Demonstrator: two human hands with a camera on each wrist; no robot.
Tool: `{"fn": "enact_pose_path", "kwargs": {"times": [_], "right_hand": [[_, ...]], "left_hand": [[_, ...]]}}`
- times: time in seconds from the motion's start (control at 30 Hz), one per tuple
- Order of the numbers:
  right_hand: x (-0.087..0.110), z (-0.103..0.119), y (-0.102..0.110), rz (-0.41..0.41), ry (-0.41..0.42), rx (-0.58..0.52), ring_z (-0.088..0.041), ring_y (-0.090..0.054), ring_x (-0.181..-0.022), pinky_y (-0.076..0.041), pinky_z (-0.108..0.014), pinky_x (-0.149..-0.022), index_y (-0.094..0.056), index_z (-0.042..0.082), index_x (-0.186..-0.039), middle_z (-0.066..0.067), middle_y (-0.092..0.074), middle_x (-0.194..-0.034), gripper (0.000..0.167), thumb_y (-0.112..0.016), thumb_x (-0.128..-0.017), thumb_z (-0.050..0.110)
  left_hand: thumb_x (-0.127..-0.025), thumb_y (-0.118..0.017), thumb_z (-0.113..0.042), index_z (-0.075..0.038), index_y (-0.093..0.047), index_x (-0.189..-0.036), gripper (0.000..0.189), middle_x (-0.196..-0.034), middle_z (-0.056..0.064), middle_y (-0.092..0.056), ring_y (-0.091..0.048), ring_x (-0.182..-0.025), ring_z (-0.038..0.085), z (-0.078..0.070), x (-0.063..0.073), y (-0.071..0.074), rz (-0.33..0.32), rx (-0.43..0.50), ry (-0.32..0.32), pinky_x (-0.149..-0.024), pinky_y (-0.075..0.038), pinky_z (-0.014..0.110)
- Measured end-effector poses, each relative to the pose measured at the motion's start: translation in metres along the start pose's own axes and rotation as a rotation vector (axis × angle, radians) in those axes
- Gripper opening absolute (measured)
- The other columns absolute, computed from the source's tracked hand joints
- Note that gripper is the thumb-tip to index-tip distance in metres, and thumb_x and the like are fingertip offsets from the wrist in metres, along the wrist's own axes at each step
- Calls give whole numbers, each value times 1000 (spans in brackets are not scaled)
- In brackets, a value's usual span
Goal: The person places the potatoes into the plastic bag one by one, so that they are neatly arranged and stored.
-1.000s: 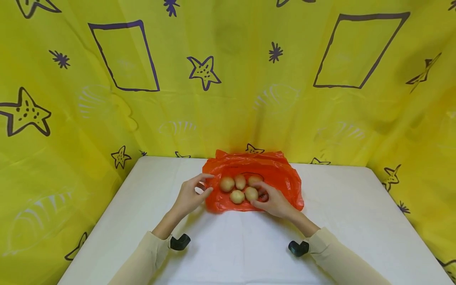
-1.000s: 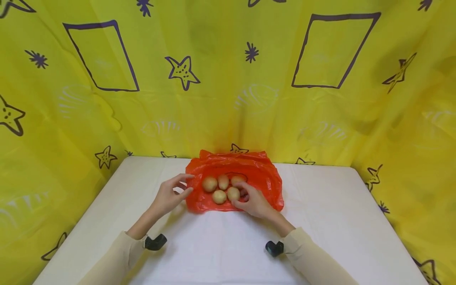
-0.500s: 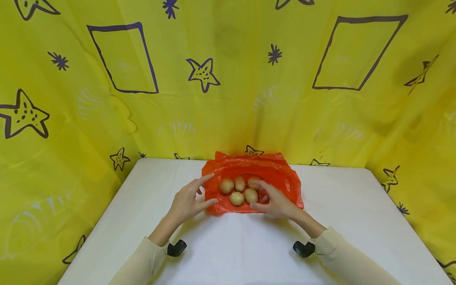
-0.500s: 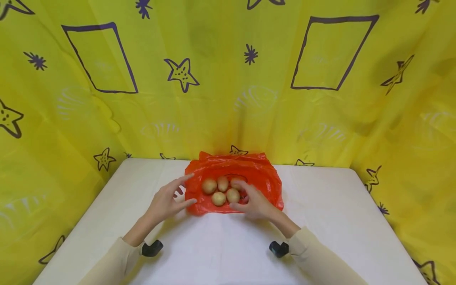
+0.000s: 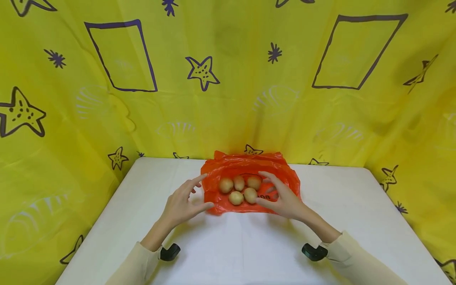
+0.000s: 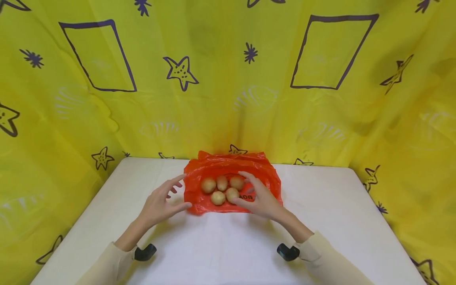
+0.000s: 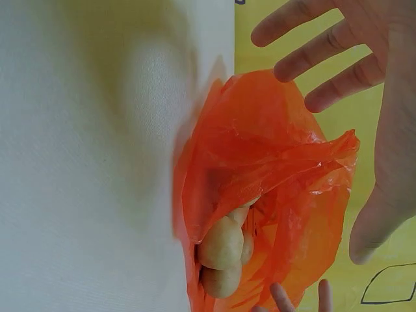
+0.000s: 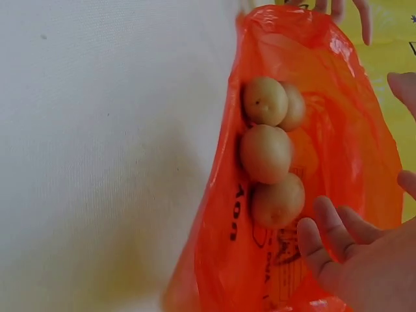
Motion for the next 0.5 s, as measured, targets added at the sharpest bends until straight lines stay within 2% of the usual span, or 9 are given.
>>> {"fn": "enact_pose_path", "kwargs": {"times": [0.2, 0.5], "right_hand": [[12, 2, 13, -7, 22, -1, -39, -63, -113, -54, -60, -90, -35, 21, -158, -13, -50, -146, 82, -81, -90, 31], [36, -3, 37, -68, 48, 80, -35, -61, -113, -55, -52, -90, -32, 19, -159, -12, -50, -147, 83, -80, -91, 23]], "left_hand": [[-77, -86, -53, -37, -49, -151, 84, -114, -6, -65, -63, -98, 22, 4, 5, 5, -20, 12, 37, -66, -48, 34], [-78, -86, -53, -38, -48, -152, 85, -115, -8, -64, -64, -101, 26, 7, 12, 13, -40, 11, 68, -68, -49, 35]]}}
Point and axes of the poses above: each hand's wrist, its own x-axis away from the middle knuckle, its own y-axis out of the back of the hand, z = x × y, the point moved 3 cm from there along -x, towards the middle knuckle
